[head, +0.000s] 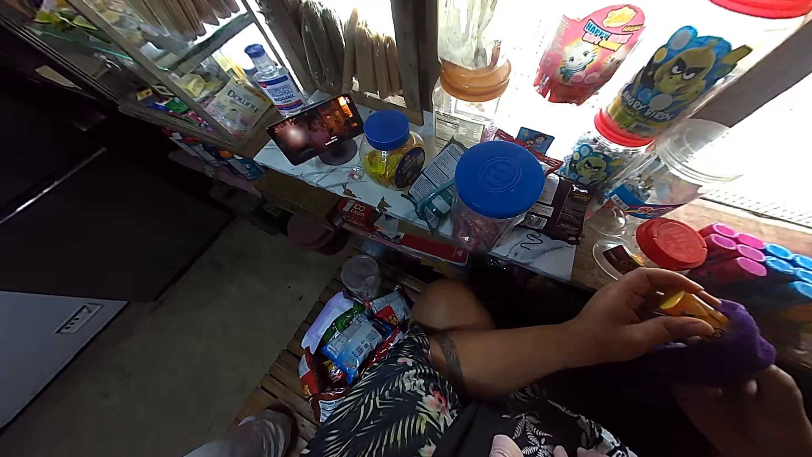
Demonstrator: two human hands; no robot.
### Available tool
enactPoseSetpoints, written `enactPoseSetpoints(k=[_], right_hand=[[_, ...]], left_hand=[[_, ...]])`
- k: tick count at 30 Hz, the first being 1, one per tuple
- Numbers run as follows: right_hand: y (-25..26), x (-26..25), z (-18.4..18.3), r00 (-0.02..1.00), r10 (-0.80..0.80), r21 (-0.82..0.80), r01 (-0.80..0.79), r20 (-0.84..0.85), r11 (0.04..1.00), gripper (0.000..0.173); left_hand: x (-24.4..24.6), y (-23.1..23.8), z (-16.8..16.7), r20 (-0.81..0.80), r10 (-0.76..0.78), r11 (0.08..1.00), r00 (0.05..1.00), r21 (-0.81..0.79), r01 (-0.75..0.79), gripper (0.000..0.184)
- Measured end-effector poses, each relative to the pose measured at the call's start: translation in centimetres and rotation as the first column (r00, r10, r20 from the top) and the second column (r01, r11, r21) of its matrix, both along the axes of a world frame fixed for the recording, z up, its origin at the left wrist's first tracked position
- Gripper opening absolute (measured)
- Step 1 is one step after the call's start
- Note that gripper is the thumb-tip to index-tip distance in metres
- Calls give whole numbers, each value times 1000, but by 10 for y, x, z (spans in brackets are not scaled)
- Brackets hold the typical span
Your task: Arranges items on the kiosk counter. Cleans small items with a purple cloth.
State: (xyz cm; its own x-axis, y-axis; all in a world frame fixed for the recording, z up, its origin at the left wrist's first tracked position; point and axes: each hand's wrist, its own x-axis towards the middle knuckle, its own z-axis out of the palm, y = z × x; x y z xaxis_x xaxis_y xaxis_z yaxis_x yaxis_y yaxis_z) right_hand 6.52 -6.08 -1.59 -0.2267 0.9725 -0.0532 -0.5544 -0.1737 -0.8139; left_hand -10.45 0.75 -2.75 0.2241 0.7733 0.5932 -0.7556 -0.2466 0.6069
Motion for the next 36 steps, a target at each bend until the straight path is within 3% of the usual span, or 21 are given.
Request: enactPoseSetpoints(k=[8,16,19,24,26,30,36], right_hand=[[-2,0,6,993,-87,-59,91,80,994,29],[0,8,3,997,-14,39,11,78,999,22],[-3,-4,17,994,-15,64,9,106,998,29],[1,20,-1,992,121,46,-123,39,991,39],[1,8,9,993,83,82,-90,90,993,38],[-3,-28,34,952,-124,194,71,280,979,17],[-1,-7,10,877,-282,306,166,390,937,10]], left_hand=[[3,1,-3,-6,-15,994,1000,106,16,29],[0,0,-1,-30,-27,996,999,85,30,30],[-1,-1,0,-33,-41,996,999,72,43,30],[-1,-3,1,-32,-43,995,999,85,45,31],[-1,-2,2,-41,-27,995,999,90,30,32],[-4,1,3,-70,-10,998,998,59,14,33],[-4,0,2,-115,-6,1000,993,-14,4,31]])
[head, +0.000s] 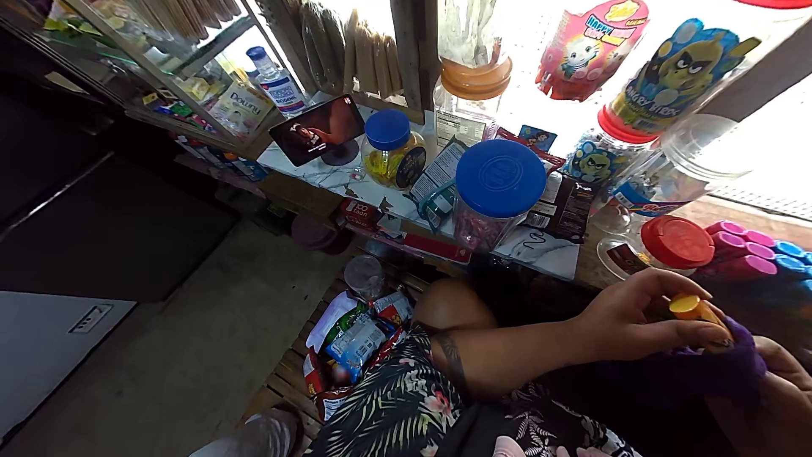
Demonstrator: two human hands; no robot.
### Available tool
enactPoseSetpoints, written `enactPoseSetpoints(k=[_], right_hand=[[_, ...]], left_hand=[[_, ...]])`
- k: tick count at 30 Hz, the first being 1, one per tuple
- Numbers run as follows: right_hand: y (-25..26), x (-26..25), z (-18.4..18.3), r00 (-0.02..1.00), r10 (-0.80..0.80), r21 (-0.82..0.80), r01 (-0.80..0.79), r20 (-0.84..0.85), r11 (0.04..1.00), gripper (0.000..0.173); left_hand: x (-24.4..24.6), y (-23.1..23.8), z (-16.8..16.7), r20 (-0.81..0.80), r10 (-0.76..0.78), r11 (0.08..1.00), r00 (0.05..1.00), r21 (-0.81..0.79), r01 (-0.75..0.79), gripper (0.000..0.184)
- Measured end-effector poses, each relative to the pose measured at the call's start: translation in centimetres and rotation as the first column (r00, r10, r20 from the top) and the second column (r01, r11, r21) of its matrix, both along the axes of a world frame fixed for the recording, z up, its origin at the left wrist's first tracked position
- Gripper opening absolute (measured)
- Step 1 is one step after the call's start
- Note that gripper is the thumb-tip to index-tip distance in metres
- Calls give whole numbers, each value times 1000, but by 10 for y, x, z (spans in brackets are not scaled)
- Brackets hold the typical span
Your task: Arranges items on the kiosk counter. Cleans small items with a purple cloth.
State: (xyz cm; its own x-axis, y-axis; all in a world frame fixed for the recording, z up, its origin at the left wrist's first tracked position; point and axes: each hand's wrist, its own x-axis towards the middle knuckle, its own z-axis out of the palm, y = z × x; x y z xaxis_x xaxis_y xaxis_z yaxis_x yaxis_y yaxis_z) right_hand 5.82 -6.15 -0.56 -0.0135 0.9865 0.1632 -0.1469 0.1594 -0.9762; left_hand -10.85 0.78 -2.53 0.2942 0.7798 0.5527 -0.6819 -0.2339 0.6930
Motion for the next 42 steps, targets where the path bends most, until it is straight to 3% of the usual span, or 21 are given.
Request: enactPoseSetpoints(k=[7,15,18,25,31,35,39,42], right_hand=[[-3,8,0,968,2,100,-27,249,995,12],[-12,1,2,828,-182,258,47,530,965,20],[-12,1,0,772,-241,309,61,588,949,12],[-11,8,1,731,-223,325,2,645,946,3],[-10,15,-2,725,-231,383,-49,649,922,18],[-9,21,-9,662,-277,454,-107,696,885,16],[-9,13,-6,669,-332,444,4,665,896,7],[-9,8,-3,805,-243,301,84,542,950,19]], left_hand=[[-5,3,4,-101,-31,994,994,-106,20,27],[-9,4,7,-206,-64,984,976,-173,28,20],[-10,2,8,-258,-76,982,963,-187,27,19],[-11,5,7,-393,-54,990,918,-142,-3,21],[-14,11,11,-536,-122,989,835,-136,57,24],[-15,13,12,-641,-165,985,749,-147,91,28],[-10,6,7,-551,-131,985,824,-165,46,29],[-10,3,6,-462,-42,998,886,-59,17,30]])
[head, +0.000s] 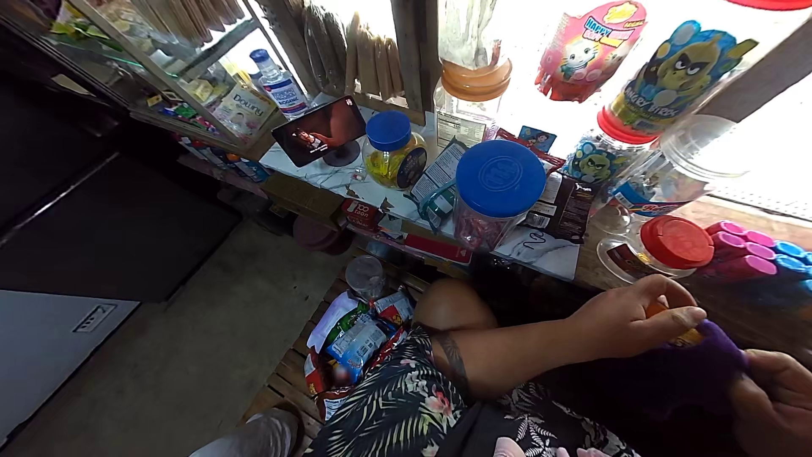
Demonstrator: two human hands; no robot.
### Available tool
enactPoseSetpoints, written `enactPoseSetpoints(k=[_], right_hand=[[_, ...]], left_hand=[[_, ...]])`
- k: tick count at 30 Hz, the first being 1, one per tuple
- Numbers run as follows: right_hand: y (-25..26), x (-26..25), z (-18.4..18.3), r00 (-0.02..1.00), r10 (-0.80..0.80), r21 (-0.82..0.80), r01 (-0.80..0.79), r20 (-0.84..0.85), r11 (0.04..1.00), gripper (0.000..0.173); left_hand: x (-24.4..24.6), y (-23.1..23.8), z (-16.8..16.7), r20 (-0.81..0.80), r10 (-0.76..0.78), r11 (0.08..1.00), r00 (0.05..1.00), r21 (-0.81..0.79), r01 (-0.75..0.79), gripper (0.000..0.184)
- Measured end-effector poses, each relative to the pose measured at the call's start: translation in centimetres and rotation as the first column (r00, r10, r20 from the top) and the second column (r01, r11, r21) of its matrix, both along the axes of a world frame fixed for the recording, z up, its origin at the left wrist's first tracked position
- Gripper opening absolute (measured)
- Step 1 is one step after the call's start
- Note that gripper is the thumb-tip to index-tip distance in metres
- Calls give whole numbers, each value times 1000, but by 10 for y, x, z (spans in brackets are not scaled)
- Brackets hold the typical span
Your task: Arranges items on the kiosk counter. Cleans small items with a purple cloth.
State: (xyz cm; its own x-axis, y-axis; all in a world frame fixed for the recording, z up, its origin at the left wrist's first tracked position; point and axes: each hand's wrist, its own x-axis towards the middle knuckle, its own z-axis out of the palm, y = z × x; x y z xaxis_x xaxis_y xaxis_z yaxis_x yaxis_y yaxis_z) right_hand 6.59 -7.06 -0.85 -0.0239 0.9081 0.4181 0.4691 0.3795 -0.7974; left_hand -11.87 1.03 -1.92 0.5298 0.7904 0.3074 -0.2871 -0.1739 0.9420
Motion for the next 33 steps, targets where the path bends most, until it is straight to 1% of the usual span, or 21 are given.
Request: enactPoseSetpoints(k=[1,3,5,7,9,11,12,14,16,18,20,22,24,27,31,33], right_hand=[[1,-1,1,995,23,-59,-29,-100,998,19],[2,1,3,955,84,-185,-141,-285,973,9],[2,-1,8,902,74,-297,-216,-426,930,7],[2,-3,11,873,46,-348,-241,-485,906,7],[3,-2,8,873,81,-317,-259,-482,912,7],[3,-1,5,901,102,-253,-224,-421,941,8],[2,-1,5,926,106,-214,-193,-362,957,9],[1,1,1,975,109,-108,-131,-192,986,17],[-1,3,-3,995,96,16,-96,-24,995,26],[0,11,-9,985,123,139,-139,117,980,22],[4,18,-15,964,118,267,-182,236,946,13],[6,20,-15,943,75,368,-199,323,908,15],[5,18,-12,922,27,406,-197,386,892,20],[5,20,-16,902,-11,427,-194,431,883,22],[4,19,-19,888,26,427,-246,459,870,21],[3,19,-16,888,53,399,-258,457,880,21]], left_hand=[[0,-1,-1,27,18,998,999,68,-20,31],[1,-2,-4,73,67,969,995,231,-82,31],[3,-2,-7,110,106,913,988,383,-140,28],[4,-1,-7,128,134,875,983,450,-178,19],[4,1,-8,95,137,888,986,429,-165,20],[3,2,-8,63,116,916,991,380,-131,22],[2,2,-7,51,104,927,993,356,-116,23],[-1,2,-2,10,63,959,998,276,-64,25],[-4,3,4,-47,-15,991,999,136,21,28],[-5,5,7,-82,-93,995,992,20,95,30],[-5,7,9,-125,-159,987,979,-57,153,32],[-5,8,12,-181,-220,972,959,-129,198,34],[-6,9,12,-204,-266,955,942,-191,228,36],[-5,10,12,-225,-297,942,928,-229,246,37],[-5,11,12,-256,-361,913,897,-296,283,39],[-5,11,10,-226,-357,907,906,-318,278,39]])
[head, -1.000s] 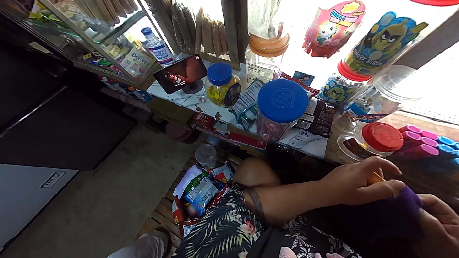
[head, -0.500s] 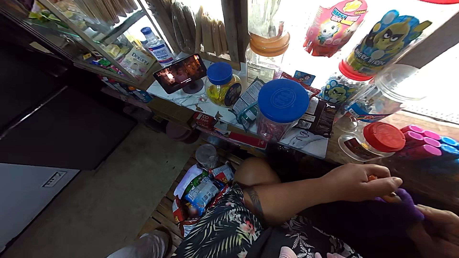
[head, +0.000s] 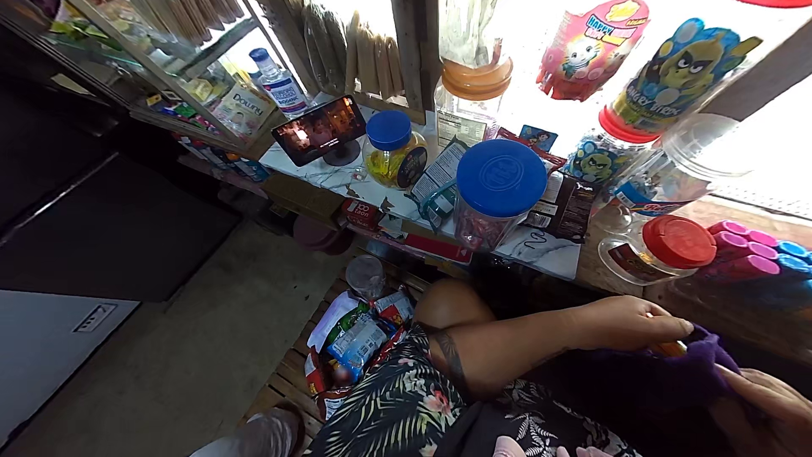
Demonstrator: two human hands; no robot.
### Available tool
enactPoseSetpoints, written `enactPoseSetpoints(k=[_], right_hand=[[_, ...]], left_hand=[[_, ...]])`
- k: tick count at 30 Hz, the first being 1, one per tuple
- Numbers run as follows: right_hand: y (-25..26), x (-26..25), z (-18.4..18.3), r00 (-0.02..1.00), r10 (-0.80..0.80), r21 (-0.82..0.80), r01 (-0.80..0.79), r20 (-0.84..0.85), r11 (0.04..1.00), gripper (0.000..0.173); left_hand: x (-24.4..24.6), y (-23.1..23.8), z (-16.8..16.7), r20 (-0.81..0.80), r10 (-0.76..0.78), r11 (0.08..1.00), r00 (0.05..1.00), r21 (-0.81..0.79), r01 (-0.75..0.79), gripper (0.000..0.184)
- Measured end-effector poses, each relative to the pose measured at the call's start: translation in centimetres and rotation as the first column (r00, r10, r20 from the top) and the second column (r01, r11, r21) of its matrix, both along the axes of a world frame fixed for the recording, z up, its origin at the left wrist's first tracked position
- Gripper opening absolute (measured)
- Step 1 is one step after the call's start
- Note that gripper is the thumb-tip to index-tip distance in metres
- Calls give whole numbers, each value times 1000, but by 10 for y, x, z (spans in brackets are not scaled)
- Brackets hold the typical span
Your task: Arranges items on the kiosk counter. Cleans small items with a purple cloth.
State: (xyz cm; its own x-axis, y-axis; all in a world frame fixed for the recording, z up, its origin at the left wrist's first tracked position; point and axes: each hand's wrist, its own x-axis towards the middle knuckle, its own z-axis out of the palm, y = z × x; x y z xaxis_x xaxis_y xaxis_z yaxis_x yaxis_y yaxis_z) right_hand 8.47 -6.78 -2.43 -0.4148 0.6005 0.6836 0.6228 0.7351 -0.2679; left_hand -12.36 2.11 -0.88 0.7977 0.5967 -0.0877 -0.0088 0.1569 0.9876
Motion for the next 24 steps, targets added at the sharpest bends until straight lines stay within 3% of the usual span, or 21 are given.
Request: enactPoseSetpoints(k=[3,9,13,18,24], right_hand=[[-1,-1,6,999,-15,-85,10,-52,996,23],[-7,-13,2,928,-126,-354,-7,-350,935,24],[-18,-21,-1,812,-285,-548,-50,-509,835,28],[-20,-14,-5,640,-401,-683,-276,-655,677,34],[-18,-11,-10,648,-441,-726,-262,-621,636,24]], left_hand=[[2,0,-3,85,74,997,994,-31,-72,35],[6,-6,-9,231,225,972,947,9,-233,26],[8,-11,-14,279,248,933,928,189,-307,25],[14,-9,-23,354,180,748,918,556,-361,20],[23,-14,-32,287,124,599,950,742,-302,21]])
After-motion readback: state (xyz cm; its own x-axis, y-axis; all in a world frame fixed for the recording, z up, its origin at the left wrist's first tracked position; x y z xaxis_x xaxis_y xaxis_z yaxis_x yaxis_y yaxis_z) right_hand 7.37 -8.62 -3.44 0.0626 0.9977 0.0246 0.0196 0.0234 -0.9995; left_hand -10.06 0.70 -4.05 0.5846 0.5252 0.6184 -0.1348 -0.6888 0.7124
